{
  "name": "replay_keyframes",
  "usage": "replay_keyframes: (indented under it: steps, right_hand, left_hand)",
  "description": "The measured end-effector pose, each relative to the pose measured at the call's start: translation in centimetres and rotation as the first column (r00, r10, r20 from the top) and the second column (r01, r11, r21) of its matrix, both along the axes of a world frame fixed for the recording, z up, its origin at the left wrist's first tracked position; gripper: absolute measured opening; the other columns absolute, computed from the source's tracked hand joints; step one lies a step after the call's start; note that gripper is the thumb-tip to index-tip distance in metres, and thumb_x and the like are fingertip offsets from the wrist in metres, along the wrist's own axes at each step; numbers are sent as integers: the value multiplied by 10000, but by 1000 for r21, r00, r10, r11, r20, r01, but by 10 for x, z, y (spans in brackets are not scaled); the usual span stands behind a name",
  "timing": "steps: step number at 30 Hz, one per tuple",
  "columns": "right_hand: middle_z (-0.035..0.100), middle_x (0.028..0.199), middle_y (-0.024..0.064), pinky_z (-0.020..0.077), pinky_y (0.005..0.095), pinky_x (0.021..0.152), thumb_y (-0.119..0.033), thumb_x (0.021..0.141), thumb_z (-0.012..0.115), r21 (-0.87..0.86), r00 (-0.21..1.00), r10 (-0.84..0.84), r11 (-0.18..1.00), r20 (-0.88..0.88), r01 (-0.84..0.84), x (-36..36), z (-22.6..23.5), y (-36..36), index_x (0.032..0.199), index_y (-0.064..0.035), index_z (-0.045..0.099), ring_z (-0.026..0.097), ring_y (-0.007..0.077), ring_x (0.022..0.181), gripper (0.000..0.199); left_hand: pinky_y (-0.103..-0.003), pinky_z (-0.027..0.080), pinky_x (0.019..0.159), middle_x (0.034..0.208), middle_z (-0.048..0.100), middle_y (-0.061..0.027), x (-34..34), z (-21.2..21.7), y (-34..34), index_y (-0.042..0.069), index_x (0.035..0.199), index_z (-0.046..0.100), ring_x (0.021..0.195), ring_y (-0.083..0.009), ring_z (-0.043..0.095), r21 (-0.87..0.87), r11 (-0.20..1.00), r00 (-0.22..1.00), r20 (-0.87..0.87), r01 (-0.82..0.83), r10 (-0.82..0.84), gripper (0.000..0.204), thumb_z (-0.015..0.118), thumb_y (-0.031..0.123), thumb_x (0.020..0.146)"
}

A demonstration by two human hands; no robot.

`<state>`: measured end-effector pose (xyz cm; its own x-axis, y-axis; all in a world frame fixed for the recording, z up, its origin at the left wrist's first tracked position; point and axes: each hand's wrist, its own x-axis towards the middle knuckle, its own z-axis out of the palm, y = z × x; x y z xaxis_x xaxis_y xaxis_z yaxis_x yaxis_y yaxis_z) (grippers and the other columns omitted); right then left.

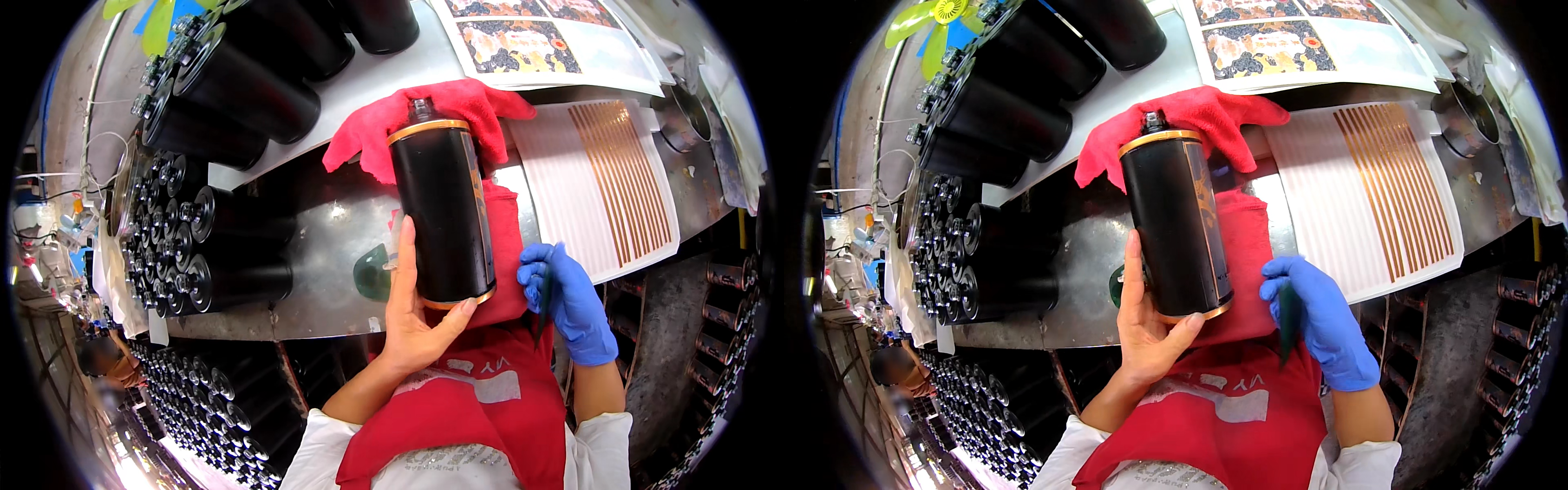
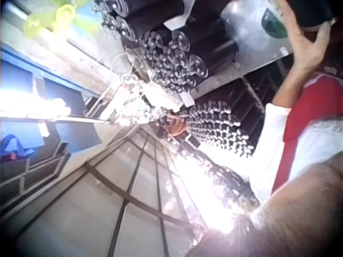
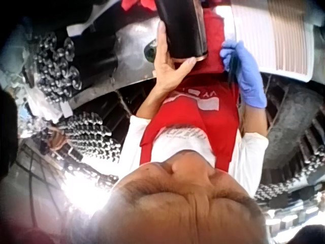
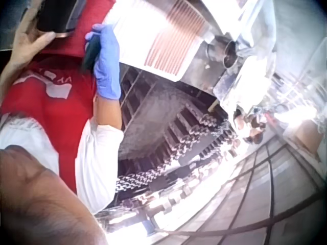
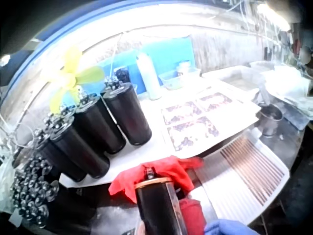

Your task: The person applies printed labels and copper-colored bands to black cylindrical containers. They wipe the surface with a green sponge, align and smooth the label, then wrap and press a band around the top and bottom edges. The finished containers are placed on a nearby tray.

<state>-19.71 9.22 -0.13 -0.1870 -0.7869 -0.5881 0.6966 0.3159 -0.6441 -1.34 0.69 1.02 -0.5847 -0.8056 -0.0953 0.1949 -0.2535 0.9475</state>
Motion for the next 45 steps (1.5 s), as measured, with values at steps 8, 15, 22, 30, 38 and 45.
replay_keyframes:
  steps: [8,15,22,30,38,45]
  right_hand:
    - [596,977,84,482,261,765,32,773,609,-222,729,-132,975,-672,-29,48,44,6,1062,-24,506,593,134,879,311]
    - [565,911,85,468,269,744,-36,817,575,-31,516,-131,980,-846,198,38,21,28,1033,-30,518,559,136,828,223]
    - [542,989,78,432,260,829,-44,835,588,-129,676,-58,990,-735,-56,54,23,20,1086,-24,473,532,138,915,277]
    - [546,979,90,443,271,817,-27,834,564,-60,661,-75,997,-747,45,38,2,22,1077,-12,470,541,146,898,261]
    - [579,995,120,476,279,773,-64,832,606,-151,540,-50,978,-840,-144,56,22,15,1076,-40,491,603,186,876,271]
    - [579,983,113,473,289,771,-68,839,594,-72,562,-69,997,-824,17,42,-1,20,1084,-26,491,593,176,869,269]
  left_hand:
    - [-337,377,955,1332,359,-216,-1,-5,-10,-40,1426,25,1160,-287,462,-619,766,890,432,175,145,1091,775,67,641]
    - [-466,221,1043,1369,292,-275,3,18,-6,-20,1422,139,1272,-400,308,-609,734,795,585,301,159,1105,835,186,588]
    - [-596,243,992,1358,308,-293,-2,-6,-19,-37,1352,333,1276,-493,264,-841,442,869,440,311,227,806,736,56,660]
    - [-350,359,982,1341,384,-218,36,-32,-25,-74,1395,-77,1110,-285,529,-517,782,841,541,348,-16,903,607,-5,810]
    - [-449,347,970,1333,320,-321,10,-11,-19,-80,1398,108,1185,-465,386,-728,511,795,592,456,135,980,758,30,672]
    - [-346,269,1041,1372,337,-244,25,-26,-24,-96,1390,-82,1233,-327,401,-558,743,814,580,369,32,991,668,12,752]
